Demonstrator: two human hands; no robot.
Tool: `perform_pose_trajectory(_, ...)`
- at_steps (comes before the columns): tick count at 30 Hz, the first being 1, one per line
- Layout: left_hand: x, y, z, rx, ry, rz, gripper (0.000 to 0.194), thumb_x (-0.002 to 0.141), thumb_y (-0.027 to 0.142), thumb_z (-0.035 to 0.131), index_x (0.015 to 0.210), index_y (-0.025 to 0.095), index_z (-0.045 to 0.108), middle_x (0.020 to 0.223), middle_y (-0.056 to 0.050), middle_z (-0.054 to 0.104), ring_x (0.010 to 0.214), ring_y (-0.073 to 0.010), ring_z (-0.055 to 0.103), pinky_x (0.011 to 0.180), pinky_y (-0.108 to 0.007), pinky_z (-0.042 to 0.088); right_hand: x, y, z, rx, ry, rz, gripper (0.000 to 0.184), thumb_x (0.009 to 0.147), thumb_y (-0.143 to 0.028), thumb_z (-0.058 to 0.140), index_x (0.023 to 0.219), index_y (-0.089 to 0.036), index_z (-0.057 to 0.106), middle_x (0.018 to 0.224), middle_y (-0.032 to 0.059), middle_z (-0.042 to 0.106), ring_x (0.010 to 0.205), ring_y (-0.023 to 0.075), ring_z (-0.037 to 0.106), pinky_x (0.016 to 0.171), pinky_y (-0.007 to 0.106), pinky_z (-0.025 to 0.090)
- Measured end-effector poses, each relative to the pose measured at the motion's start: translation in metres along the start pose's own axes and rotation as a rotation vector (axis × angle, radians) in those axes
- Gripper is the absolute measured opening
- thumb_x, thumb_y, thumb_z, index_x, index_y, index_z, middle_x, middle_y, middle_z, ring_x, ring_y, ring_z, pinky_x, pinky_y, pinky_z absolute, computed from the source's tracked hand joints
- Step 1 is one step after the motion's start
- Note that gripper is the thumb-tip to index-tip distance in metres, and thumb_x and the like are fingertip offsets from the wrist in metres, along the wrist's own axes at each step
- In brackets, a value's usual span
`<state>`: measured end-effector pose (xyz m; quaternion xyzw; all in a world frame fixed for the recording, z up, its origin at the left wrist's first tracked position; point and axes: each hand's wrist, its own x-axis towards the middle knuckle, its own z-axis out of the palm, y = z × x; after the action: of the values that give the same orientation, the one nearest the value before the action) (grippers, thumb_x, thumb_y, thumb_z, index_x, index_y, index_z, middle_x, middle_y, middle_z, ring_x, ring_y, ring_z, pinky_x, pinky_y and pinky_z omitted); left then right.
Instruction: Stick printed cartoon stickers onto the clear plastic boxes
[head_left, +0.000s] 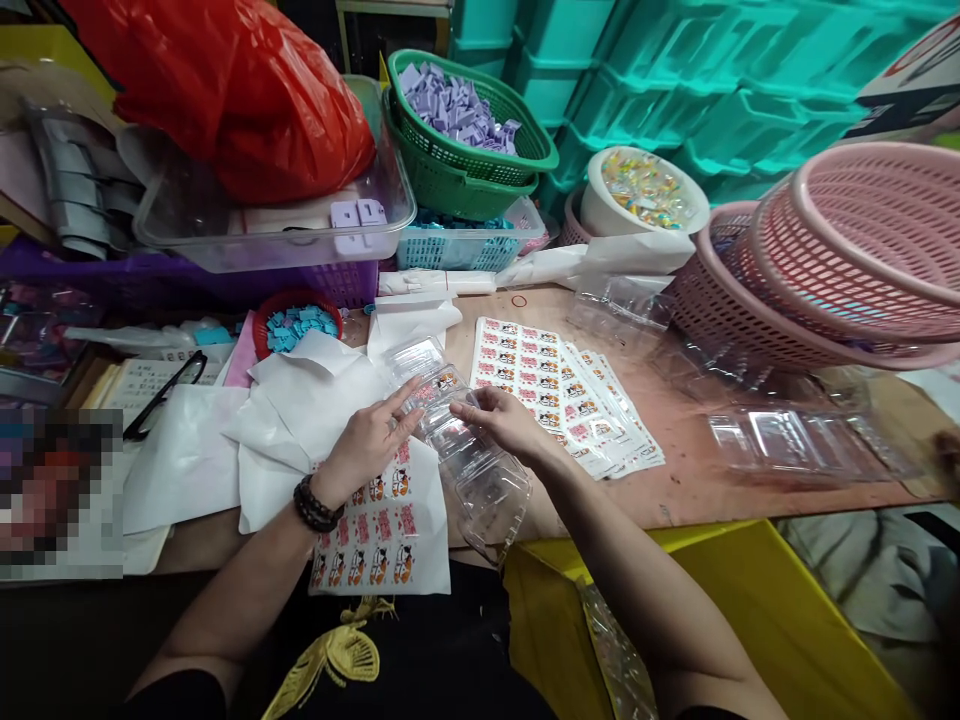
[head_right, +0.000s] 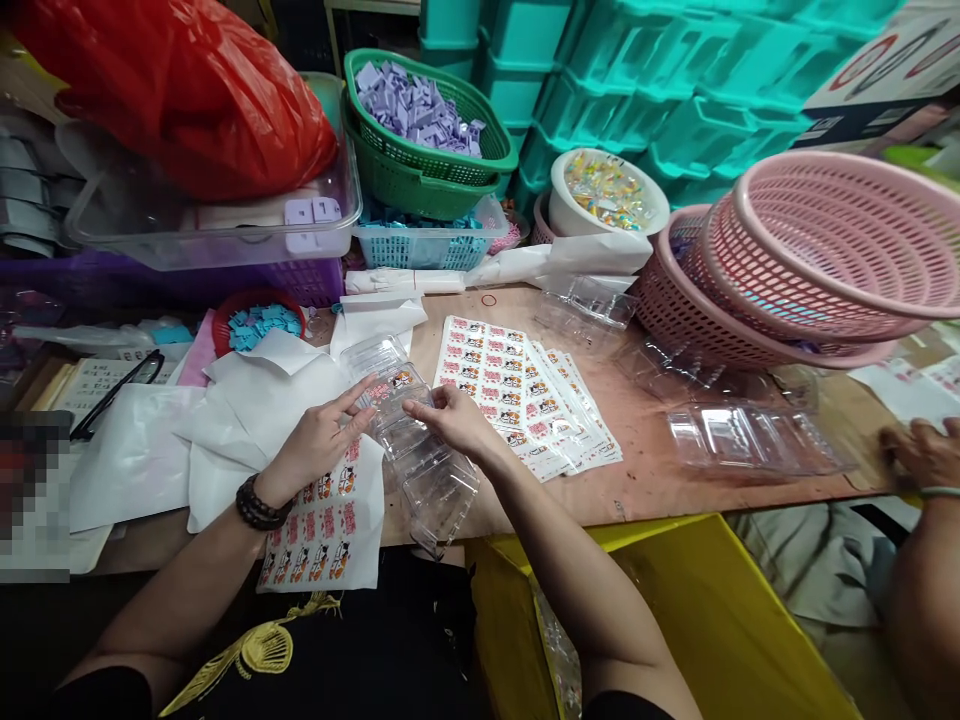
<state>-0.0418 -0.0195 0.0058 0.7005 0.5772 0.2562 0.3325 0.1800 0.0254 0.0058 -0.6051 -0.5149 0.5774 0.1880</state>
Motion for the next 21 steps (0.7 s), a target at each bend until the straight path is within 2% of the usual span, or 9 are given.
perform_pose_trajectory(4, 0.004, -0.009, -0.002, 0.004, 0.003, 0.039, 0.055, 0.101, 0.049, 0.042, 0.151, 0.026, 0.044, 0.131, -0.007, 0.068, 0.115, -0.022, 0.067, 0.101, -0.033, 0.049, 0.001, 0.0, -0.002, 0.055, -0.014, -0.02, 0.053, 0.059, -0.056, 0.085, 0.084, -0.018, 0.058, 0.082, 0.0035, 0.063, 0.069, 0.0145, 0.055, 0.063, 0.029, 0.041)
perform_pose_trajectory(7, 0.01, -0.015, -0.007, 0.007, -0.018, 0.069, 0.055, 0.101, 0.051, 0.041, 0.149, 0.026, 0.047, 0.14, -0.007, 0.062, 0.129, -0.0235, 0.058, 0.107, -0.034, 0.046, 0.001, -0.002, 0.0, 0.072, -0.014, -0.042, 0.054, 0.055, -0.055, 0.087, 0.08, -0.018, 0.057, 0.077, 0.0007, 0.06, 0.065, 0.0128, 0.051, 0.061, 0.028, 0.038)
perform_pose_trajectory(10, 0.013, -0.016, -0.014, 0.036, -0.017, 0.071, 0.054, 0.1, 0.052, 0.043, 0.147, 0.026, 0.049, 0.124, -0.006, 0.071, 0.116, -0.0222, 0.066, 0.1, -0.032, 0.049, 0.004, -0.003, 0.0, 0.02, 0.003, -0.018, 0.052, 0.06, -0.059, 0.083, 0.078, -0.019, 0.055, 0.071, -0.0004, 0.058, 0.061, 0.0122, 0.048, 0.057, 0.028, 0.036)
perform_pose_trajectory(13, 0.008, -0.011, -0.021, 0.059, 0.033, 0.023, 0.059, 0.098, 0.053, 0.047, 0.15, 0.023, 0.044, 0.085, 0.001, 0.071, 0.075, -0.0154, 0.068, 0.079, -0.027, 0.052, 0.001, -0.008, -0.005, -0.105, -0.023, -0.006, 0.049, 0.069, -0.062, 0.076, 0.079, -0.019, 0.056, 0.072, 0.0025, 0.06, 0.063, 0.0149, 0.052, 0.059, 0.03, 0.04)
perform_pose_trajectory(15, 0.002, -0.004, -0.023, 0.036, 0.117, -0.012, 0.063, 0.097, 0.053, 0.05, 0.15, 0.02, 0.043, 0.069, 0.005, 0.062, 0.059, -0.012, 0.061, 0.069, -0.024, 0.05, -0.009, -0.016, -0.008, -0.215, 0.037, -0.093, 0.048, 0.073, -0.063, 0.072, 0.083, -0.018, 0.06, 0.08, 0.007, 0.064, 0.071, 0.0198, 0.058, 0.064, 0.033, 0.044)
perform_pose_trajectory(18, -0.008, 0.012, -0.023, -0.001, 0.366, -0.037, 0.056, 0.096, 0.052, 0.053, 0.139, 0.016, 0.057, 0.057, 0.007, 0.053, 0.053, -0.0108, 0.054, 0.064, -0.023, 0.046, -0.04, -0.034, -0.007, -0.271, 0.283, -0.377, 0.05, 0.078, -0.063, 0.068, 0.102, -0.019, 0.064, 0.103, 0.0133, 0.066, 0.096, 0.0277, 0.061, 0.076, 0.039, 0.049)
perform_pose_trajectory(19, -0.01, 0.017, -0.022, -0.01, 0.459, -0.04, 0.053, 0.096, 0.051, 0.053, 0.133, 0.015, 0.062, 0.054, 0.008, 0.05, 0.051, -0.0108, 0.052, 0.063, -0.023, 0.045, -0.052, -0.039, -0.004, -0.248, 0.287, -0.454, 0.053, 0.079, -0.062, 0.069, 0.11, -0.02, 0.063, 0.108, 0.0133, 0.066, 0.101, 0.0279, 0.061, 0.078, 0.039, 0.05)
perform_pose_trajectory(20, -0.011, 0.022, -0.022, -0.023, 0.547, -0.043, 0.05, 0.095, 0.052, 0.053, 0.127, 0.014, 0.065, 0.052, 0.008, 0.048, 0.05, -0.0107, 0.05, 0.062, -0.023, 0.045, -0.064, -0.044, -0.001, -0.222, 0.21, -0.497, 0.054, 0.078, -0.06, 0.071, 0.114, -0.021, 0.062, 0.11, 0.012, 0.066, 0.101, 0.0267, 0.062, 0.078, 0.038, 0.051)
perform_pose_trajectory(21, -0.011, 0.026, -0.022, -0.046, 0.627, -0.045, 0.05, 0.095, 0.053, 0.053, 0.123, 0.014, 0.067, 0.052, 0.007, 0.048, 0.05, -0.0106, 0.049, 0.061, -0.024, 0.044, -0.074, -0.048, 0.003, -0.195, 0.075, -0.506, 0.053, 0.077, -0.058, 0.074, 0.115, -0.022, 0.061, 0.107, 0.01, 0.067, 0.097, 0.0246, 0.063, 0.077, 0.037, 0.052)
